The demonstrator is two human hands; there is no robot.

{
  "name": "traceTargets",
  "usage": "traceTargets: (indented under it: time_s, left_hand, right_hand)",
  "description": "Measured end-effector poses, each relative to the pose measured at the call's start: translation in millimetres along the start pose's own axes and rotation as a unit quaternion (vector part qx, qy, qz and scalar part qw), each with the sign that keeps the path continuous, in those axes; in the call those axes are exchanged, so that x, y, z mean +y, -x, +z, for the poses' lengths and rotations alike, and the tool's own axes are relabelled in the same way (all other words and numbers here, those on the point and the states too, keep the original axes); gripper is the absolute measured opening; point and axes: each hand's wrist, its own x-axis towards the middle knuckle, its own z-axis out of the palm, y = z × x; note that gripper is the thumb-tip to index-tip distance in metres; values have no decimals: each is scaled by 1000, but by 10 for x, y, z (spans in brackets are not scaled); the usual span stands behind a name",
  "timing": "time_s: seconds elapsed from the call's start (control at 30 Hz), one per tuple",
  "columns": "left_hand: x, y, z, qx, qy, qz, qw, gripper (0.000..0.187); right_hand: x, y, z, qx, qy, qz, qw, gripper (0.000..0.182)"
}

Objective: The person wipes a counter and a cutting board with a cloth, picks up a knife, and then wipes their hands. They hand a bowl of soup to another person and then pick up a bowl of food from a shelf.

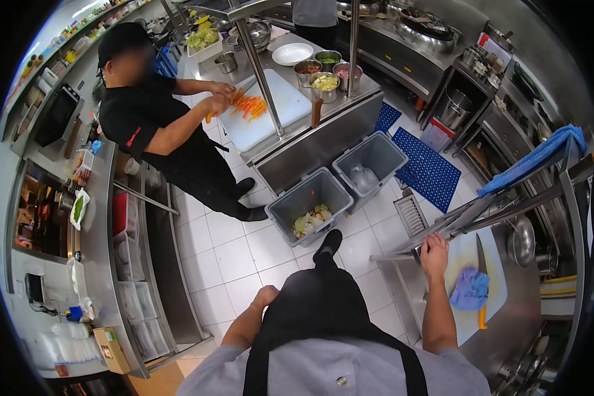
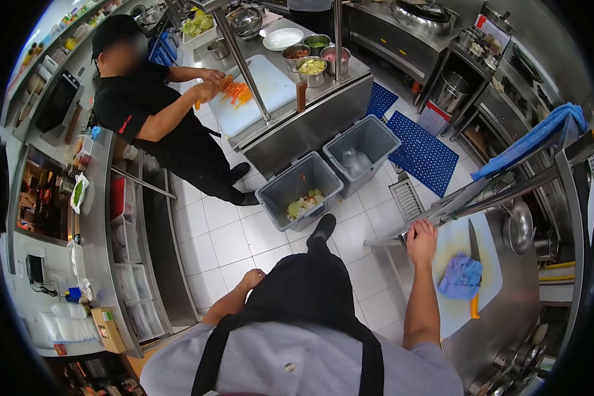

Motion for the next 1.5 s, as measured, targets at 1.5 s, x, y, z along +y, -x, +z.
traceTargets:
  time_s: [1.5]
  left_hand:
    - [-29, -101, 110, -56, 23, -18, 998, 37]
  right_hand:
    - [5, -2, 24, 8, 12, 6, 1000, 21]
